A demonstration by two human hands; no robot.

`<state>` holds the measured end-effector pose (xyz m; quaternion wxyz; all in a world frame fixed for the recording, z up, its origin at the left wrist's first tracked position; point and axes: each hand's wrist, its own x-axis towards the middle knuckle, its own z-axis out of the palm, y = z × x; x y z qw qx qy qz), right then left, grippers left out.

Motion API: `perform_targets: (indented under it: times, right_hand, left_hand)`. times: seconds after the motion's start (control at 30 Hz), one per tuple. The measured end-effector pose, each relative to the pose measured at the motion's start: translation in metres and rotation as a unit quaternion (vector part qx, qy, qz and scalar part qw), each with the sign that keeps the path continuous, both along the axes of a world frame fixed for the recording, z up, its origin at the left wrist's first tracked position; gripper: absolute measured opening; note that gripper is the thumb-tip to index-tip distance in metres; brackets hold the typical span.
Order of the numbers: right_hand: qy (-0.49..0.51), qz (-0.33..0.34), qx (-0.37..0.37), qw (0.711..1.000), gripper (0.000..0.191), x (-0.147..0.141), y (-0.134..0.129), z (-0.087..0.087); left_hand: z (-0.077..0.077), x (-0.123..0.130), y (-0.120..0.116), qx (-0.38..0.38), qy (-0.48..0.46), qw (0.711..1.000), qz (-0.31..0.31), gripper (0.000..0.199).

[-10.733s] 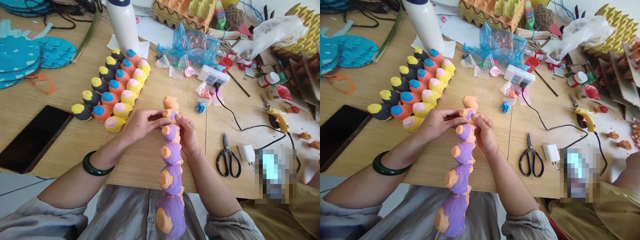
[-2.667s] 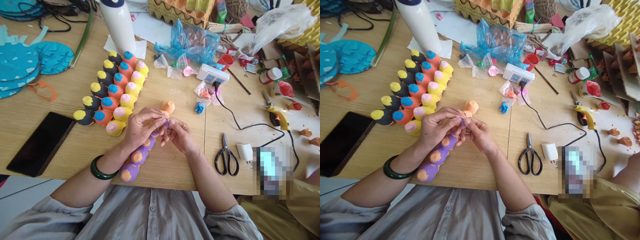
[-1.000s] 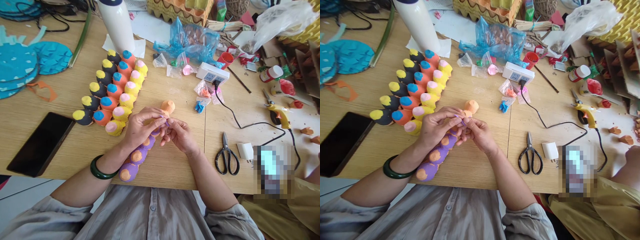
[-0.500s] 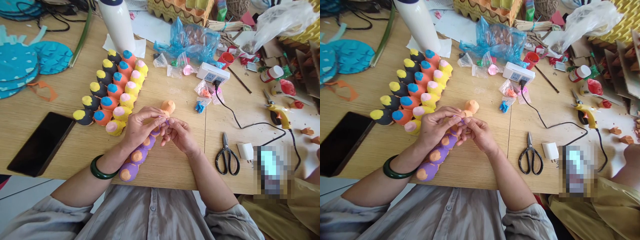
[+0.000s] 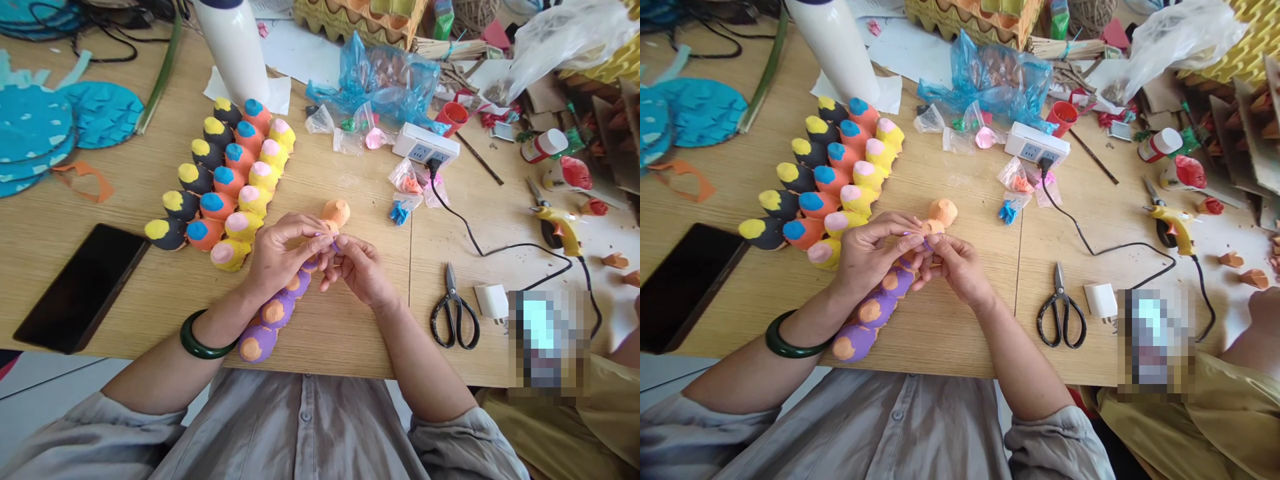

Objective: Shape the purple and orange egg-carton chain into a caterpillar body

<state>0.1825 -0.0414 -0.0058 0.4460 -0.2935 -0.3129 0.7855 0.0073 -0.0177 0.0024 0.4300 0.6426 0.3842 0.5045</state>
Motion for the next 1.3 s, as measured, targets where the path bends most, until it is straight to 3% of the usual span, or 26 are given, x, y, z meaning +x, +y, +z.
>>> perform_targets:
  times: [0.13, 0.23, 0.47, 0.8, 1.07, 1.3]
  right_hand:
    - [-0.009, -0.019, 0.004, 1.000, 0.044, 0.000, 0.000, -0.001]
    - [-0.011, -0.031, 0.002, 0.999, 0.043, 0.001, 0.000, -0.002]
    - [-0.008, -0.013, -0.009, 1.000, 0.048, 0.001, 0.001, -0.001]
    - [-0.019, -0.022, -0.004, 1.000, 0.045, 0.000, 0.001, -0.002]
    - [-0.011, -0.034, -0.001, 0.999, 0.040, 0.001, 0.001, -0.003]
    - [-0.023, -0.026, -0.007, 0.999, 0.038, 0.002, 0.000, 0.000]
  left_hand:
    - [-0.001, -0.002, -0.001, -0.020, 0.007, 1.000, -0.001, 0.010]
    - [-0.003, -0.003, -0.001, -0.047, 0.018, 0.999, -0.008, 0.022]
    - [-0.003, -0.003, 0.002, 0.006, 0.030, 1.000, 0.007, 0.007]
    - [0.000, -0.001, 0.001, 0.000, 0.047, 0.998, 0.029, 0.012]
    - [0.007, -0.003, -0.002, -0.044, 0.051, 0.998, -0.007, 0.013]
    - [0.004, -0.004, 0.003, 0.005, 0.059, 0.998, -0.024, 0.005]
